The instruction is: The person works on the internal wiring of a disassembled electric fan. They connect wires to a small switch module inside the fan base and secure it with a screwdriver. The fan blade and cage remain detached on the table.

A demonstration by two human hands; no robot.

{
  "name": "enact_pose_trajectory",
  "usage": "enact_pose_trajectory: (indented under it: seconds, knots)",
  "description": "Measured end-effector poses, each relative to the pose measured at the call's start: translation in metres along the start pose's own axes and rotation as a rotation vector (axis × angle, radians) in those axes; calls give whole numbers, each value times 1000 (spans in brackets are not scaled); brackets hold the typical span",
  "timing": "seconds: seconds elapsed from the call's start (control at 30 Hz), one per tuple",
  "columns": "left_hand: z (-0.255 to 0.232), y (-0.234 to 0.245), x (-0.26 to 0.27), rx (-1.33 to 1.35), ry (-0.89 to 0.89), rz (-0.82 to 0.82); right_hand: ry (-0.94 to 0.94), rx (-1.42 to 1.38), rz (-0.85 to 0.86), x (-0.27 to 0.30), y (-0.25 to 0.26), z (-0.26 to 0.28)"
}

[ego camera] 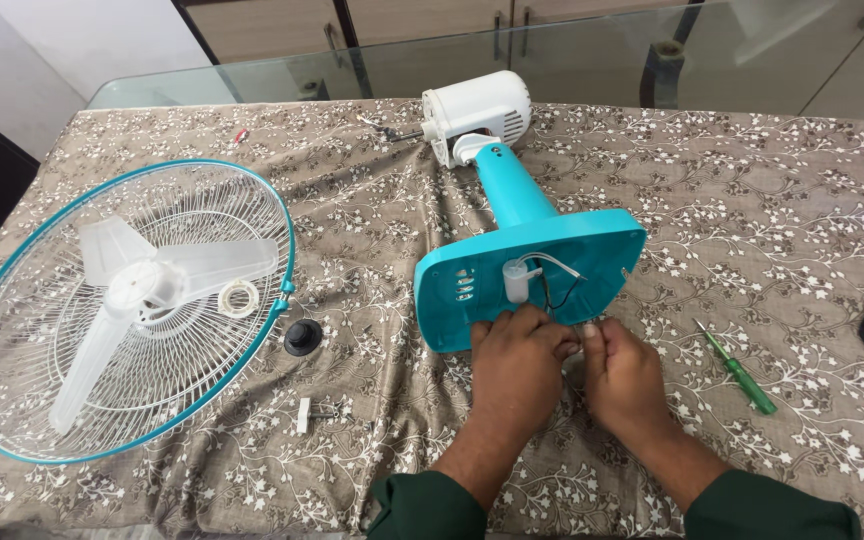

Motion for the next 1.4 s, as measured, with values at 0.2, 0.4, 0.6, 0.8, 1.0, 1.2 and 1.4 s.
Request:
enact_pose_trajectory:
  seconds: [0.2,0.4,0.6,0.8,1.0,1.2,1.4]
  knots:
    - [-2,5,1,17,-34,-39,-577,-852,168,1,-29,-43]
    - [1,9,1,-19,-33,5,-903,-842,471,8,-31,-52]
    - [1,20,3,-18,-85,-55,-1029,-1224,725,12,-48,-48]
    - [5,32,14,25,-159,-20,-911,-1186,671,4,-50,-55]
    - [20,57,38,67,-40,-69,-771,-859,465,-1,-45,-55]
    - [37,46,48,25,174,146,-733,-851,422,-4,-53,-44]
    - [46,29,47,-74,257,296,-695,-783,387,0,-57,-36]
Point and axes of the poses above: each hand's wrist, its own x-axis away from the middle knuckle, its own y-axis out of the back of the hand, z = x × y, the point moved 6 cm from there along -x, towards the middle knuckle, and after that the axes turned 4 degrees about -z, right-handed, at the moved point
